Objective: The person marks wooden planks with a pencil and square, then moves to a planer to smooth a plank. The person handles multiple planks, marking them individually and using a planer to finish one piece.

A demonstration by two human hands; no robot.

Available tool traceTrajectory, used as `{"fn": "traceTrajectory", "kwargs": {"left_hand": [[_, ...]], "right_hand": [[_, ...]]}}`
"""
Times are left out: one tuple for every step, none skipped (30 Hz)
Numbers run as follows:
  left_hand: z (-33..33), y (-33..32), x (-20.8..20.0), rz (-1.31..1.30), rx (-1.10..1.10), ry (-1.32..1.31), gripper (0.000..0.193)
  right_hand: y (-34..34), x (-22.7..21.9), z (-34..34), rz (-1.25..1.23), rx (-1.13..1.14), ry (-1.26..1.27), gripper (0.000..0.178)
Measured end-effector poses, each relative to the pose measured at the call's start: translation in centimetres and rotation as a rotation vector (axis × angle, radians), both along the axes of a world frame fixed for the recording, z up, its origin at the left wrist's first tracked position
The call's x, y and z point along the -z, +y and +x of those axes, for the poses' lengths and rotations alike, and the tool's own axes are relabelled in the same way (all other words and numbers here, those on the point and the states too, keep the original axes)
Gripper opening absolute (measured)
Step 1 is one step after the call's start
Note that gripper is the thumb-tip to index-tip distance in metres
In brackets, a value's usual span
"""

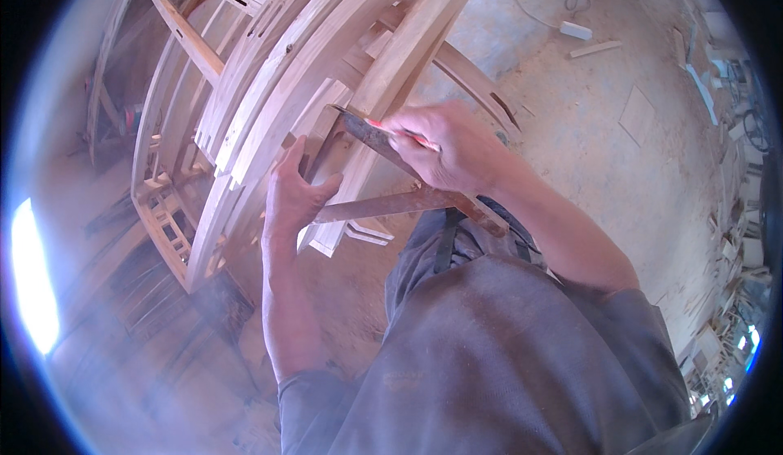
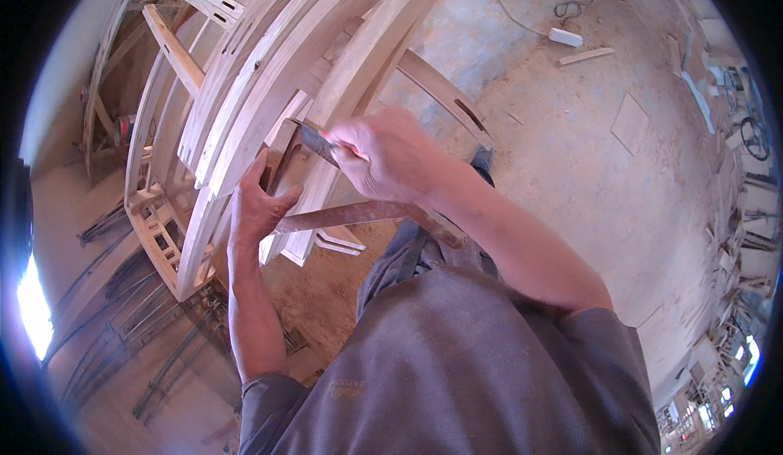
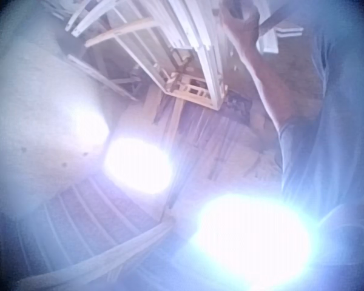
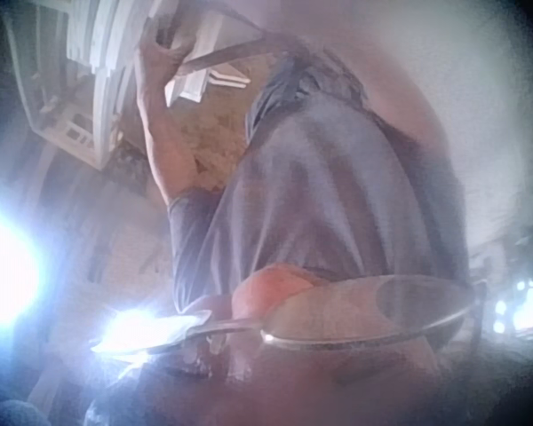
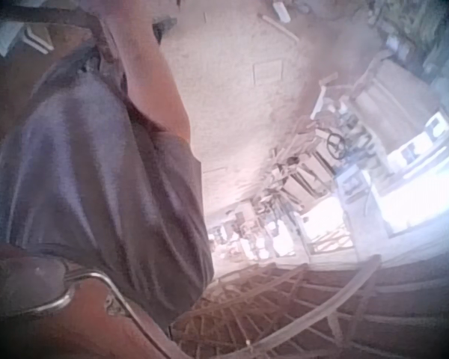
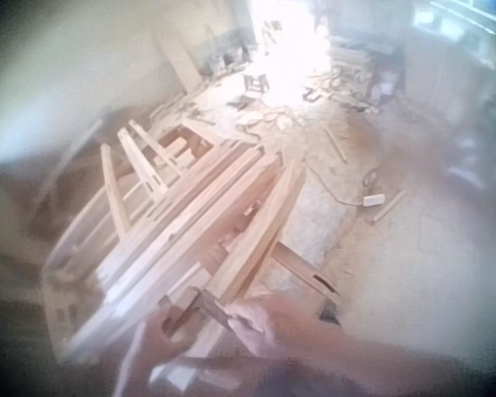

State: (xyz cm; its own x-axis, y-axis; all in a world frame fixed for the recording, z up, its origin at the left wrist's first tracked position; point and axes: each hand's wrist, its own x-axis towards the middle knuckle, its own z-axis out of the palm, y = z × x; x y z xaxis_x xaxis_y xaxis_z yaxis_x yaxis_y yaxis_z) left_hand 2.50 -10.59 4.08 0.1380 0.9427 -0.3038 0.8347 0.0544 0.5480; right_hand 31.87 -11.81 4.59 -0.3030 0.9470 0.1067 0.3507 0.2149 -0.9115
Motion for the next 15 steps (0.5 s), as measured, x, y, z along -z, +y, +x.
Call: {"fn": "traceTrajectory", "kwargs": {"left_hand": [[0.2,0.1,-0.1,-0.01,-0.011,-0.004,0.095],[0.4,0.1,-0.3,-0.016,-0.009,0.014,0.094],[0.5,0.1,-0.5,-0.022,-0.008,0.032,0.094],[0.5,0.2,-0.7,-0.027,-0.005,0.051,0.094],[0.5,0.2,-0.6,-0.03,-0.005,0.037,0.094],[0.5,0.3,-0.4,-0.034,-0.005,0.023,0.094],[0.4,0.3,-0.4,-0.037,-0.005,0.014,0.095],[0.3,0.3,-0.3,-0.029,0.004,0.008,0.095],[0.1,0.4,-0.1,-0.022,0.013,0.003,0.095],[0.0,0.4,0.1,-0.014,0.022,-0.004,0.095],[-0.1,0.4,0.3,-0.01,0.026,-0.006,0.095],[-0.2,0.4,0.4,-0.007,0.03,-0.009,0.095],[-0.3,0.4,0.5,-0.002,0.032,-0.012,0.095],[-0.5,0.3,0.7,0.004,0.031,-0.011,0.094],[-0.6,0.2,0.9,0.009,0.03,-0.01,0.094]], "right_hand": [[-0.7,-0.4,0.7,-0.011,-0.016,-0.069,0.022],[-1.7,-0.8,1.4,-0.026,-0.029,-0.142,0.021],[-2.5,-1.1,1.7,-0.041,-0.042,-0.214,0.021],[-3.0,-1.4,1.8,-0.07,-0.014,-0.202,0.02],[-3.5,-1.8,1.8,-0.1,0.015,-0.189,0.02],[-3.9,-1.9,1.9,-0.13,0.043,-0.177,0.02],[-4.3,-1.8,1.9,-0.141,0.079,-0.116,0.019],[-4.8,-1.4,1.9,-0.151,0.116,-0.055,0.018],[-5.1,-1.0,1.9,-0.162,0.152,0.005,0.016],[-5.4,-0.7,2.0,-0.188,0.171,0.059,0.016],[-5.6,-0.4,2.1,-0.213,0.191,0.112,0.015],[-5.8,-0.2,2.1,-0.239,0.21,0.166,0.014],[-5.7,-0.1,2.2,-0.2,0.199,0.182,0.014],[-5.6,0.1,2.4,-0.162,0.188,0.199,0.014],[-5.4,0.3,2.5,-0.124,0.177,0.215,0.013]]}}
